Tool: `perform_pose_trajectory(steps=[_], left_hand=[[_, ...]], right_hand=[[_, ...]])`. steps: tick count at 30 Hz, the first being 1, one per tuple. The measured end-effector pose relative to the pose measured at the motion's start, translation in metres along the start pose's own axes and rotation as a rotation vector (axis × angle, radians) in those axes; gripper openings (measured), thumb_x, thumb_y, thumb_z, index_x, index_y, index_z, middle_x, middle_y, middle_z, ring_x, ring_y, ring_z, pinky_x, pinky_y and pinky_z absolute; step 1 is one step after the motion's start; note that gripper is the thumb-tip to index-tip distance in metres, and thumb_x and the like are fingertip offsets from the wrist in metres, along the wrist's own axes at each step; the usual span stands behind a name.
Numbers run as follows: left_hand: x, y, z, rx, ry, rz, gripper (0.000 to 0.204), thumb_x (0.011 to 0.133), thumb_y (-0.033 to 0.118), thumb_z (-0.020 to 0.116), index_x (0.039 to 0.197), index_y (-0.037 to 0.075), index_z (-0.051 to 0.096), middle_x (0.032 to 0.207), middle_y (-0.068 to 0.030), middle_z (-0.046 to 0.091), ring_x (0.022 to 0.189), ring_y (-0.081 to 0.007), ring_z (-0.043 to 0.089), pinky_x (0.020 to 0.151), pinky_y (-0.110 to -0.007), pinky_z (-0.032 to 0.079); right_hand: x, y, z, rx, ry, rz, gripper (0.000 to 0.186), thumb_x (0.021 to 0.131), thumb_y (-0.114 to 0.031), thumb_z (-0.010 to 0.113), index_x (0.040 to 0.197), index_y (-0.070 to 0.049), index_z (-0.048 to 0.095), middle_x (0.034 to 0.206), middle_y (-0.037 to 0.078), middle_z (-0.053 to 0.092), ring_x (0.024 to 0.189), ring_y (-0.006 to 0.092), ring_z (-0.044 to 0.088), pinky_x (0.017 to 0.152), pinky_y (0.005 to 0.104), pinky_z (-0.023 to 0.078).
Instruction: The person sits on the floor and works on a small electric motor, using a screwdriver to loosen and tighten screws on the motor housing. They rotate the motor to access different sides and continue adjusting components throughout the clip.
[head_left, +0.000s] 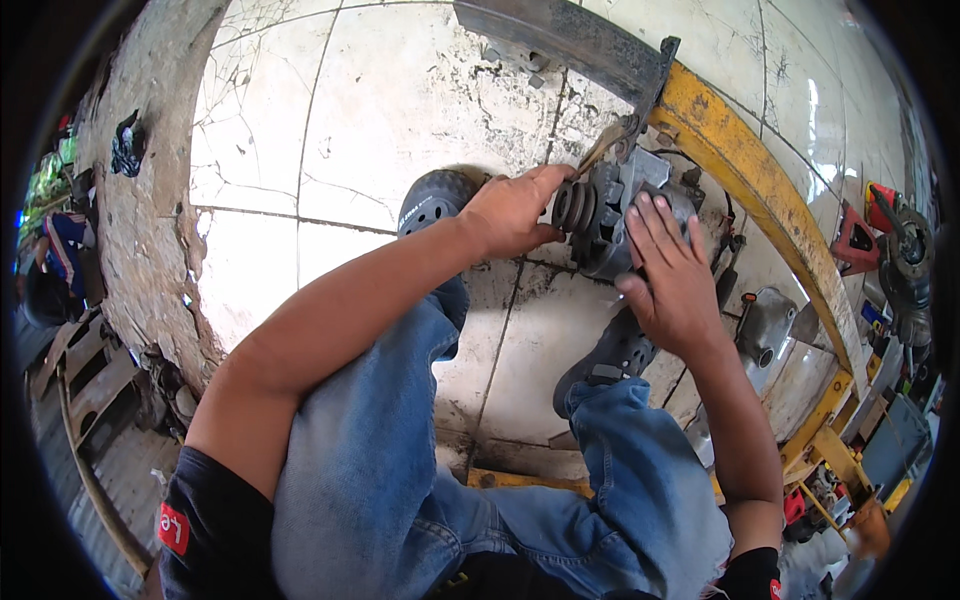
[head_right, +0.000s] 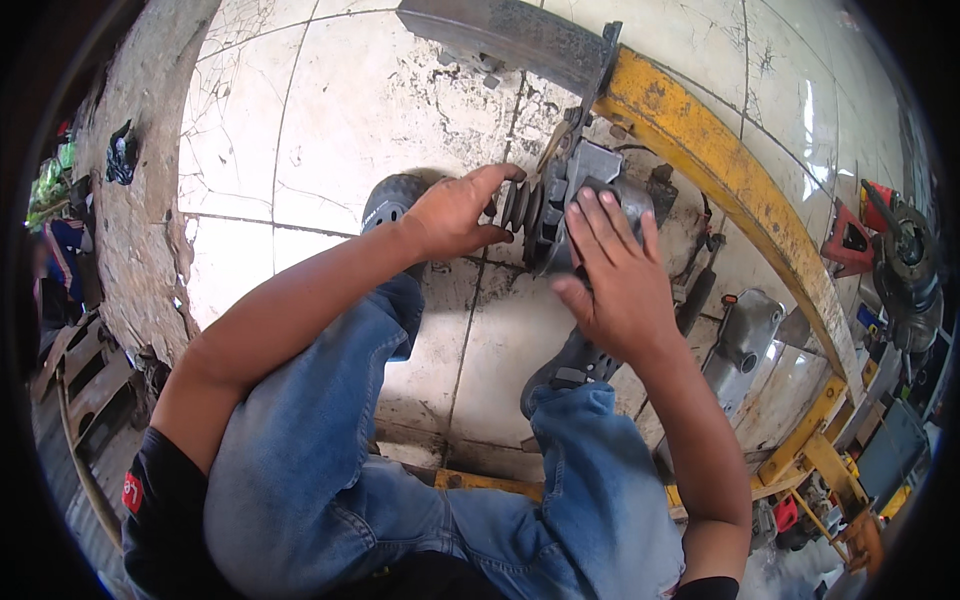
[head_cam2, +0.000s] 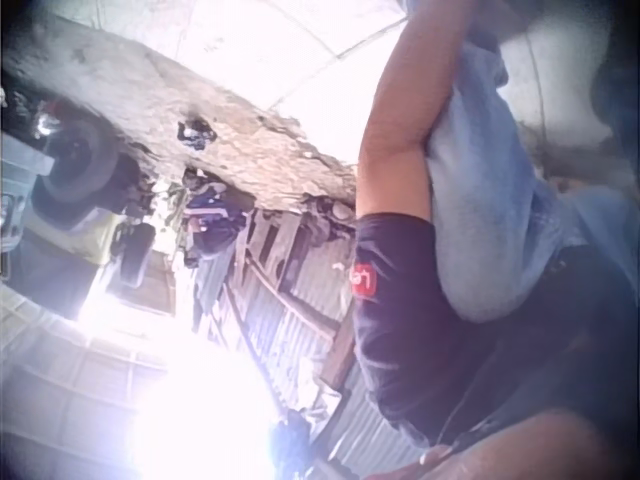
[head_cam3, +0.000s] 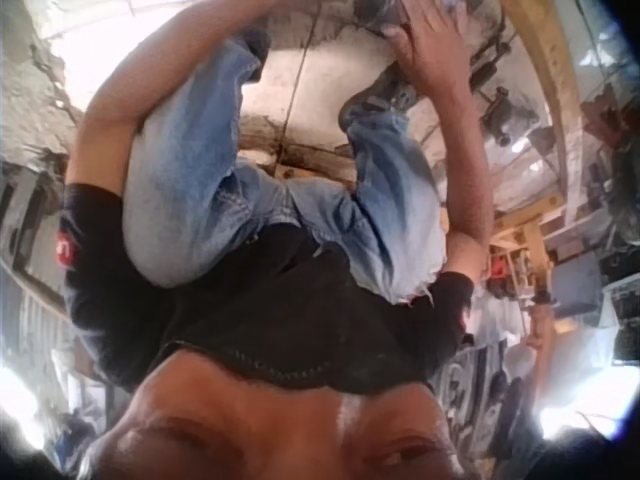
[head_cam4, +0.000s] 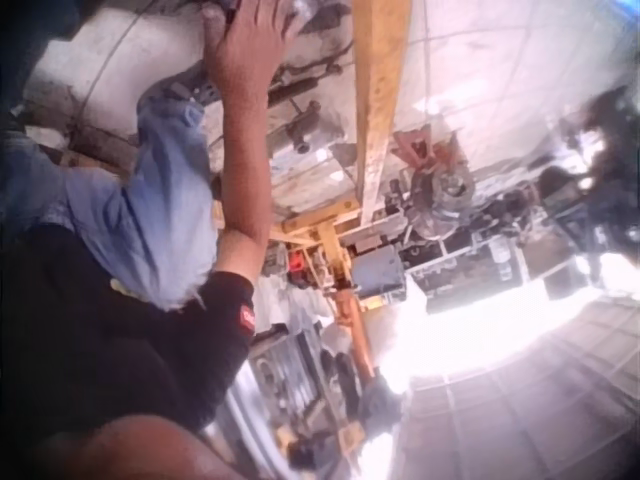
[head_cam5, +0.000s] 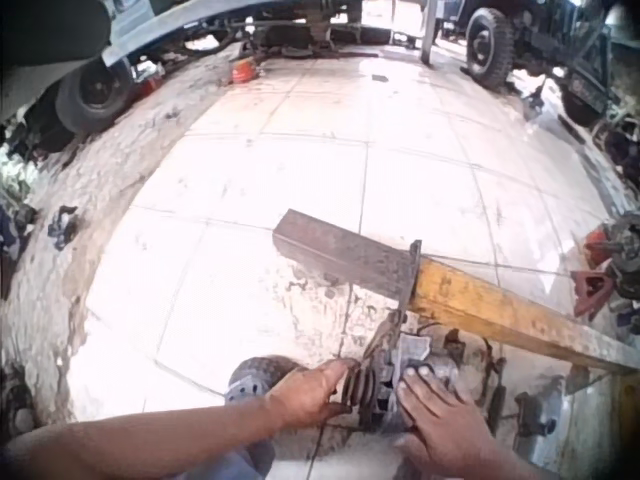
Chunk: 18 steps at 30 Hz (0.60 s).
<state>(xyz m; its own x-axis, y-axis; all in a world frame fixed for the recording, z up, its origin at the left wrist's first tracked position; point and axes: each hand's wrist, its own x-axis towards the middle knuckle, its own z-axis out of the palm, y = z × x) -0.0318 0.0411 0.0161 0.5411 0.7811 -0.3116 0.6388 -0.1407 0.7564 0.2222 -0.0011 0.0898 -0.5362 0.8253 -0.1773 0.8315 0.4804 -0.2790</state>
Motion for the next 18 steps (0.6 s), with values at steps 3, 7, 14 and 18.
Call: perform_pose_trajectory(steps=[3,7,14,18], left_hand=[[0.001,0.008,-0.001,0.011,-0.028,-0.021,0.071,0.08,0.021,0.08,0.138,0.01,0.041,0.121,-0.0199,0.062,0.105,-0.0367,0.065,0.091,-0.045,0.051],[-0.003,0.007,-0.004,0.044,-0.034,-0.022,0.071,0.08,0.022,0.08,0.138,0.01,0.04,0.122,-0.0204,0.062,0.106,-0.0382,0.065,0.092,-0.046,0.051],[0.004,0.01,-0.006,0.055,-0.063,-0.045,0.072,0.079,0.024,0.081,0.138,0.012,0.042,0.113,-0.0217,0.066,0.104,-0.0387,0.066,0.09,-0.046,0.051],[0.001,0.009,-0.01,0.047,-0.088,-0.084,0.073,0.079,0.028,0.083,0.139,0.012,0.043,0.104,-0.0216,0.069,0.102,-0.0378,0.067,0.088,-0.045,0.051]], right_hand=[[0.023,0.014,0.0,-0.015,0.032,0.081,0.07,0.098,-0.054,0.047,0.148,-0.006,0.043,0.156,0.014,0.041,0.146,0.0304,0.034,0.12,0.0542,0.017],[0.033,0.015,0.005,-0.015,0.049,0.107,0.07,0.1,-0.056,0.042,0.147,-0.005,0.044,0.155,0.015,0.041,0.146,0.031,0.034,0.119,0.0536,0.018],[0.02,0.015,0.001,-0.046,0.067,0.076,0.067,0.1,-0.053,0.045,0.146,-0.004,0.046,0.154,0.015,0.043,0.144,0.0313,0.037,0.118,0.0547,0.022],[0.033,0.01,0.002,-0.057,0.087,0.1,0.07,0.1,-0.057,0.042,0.146,-0.004,0.046,0.154,0.015,0.043,0.145,0.0312,0.037,0.118,0.0557,0.022]])
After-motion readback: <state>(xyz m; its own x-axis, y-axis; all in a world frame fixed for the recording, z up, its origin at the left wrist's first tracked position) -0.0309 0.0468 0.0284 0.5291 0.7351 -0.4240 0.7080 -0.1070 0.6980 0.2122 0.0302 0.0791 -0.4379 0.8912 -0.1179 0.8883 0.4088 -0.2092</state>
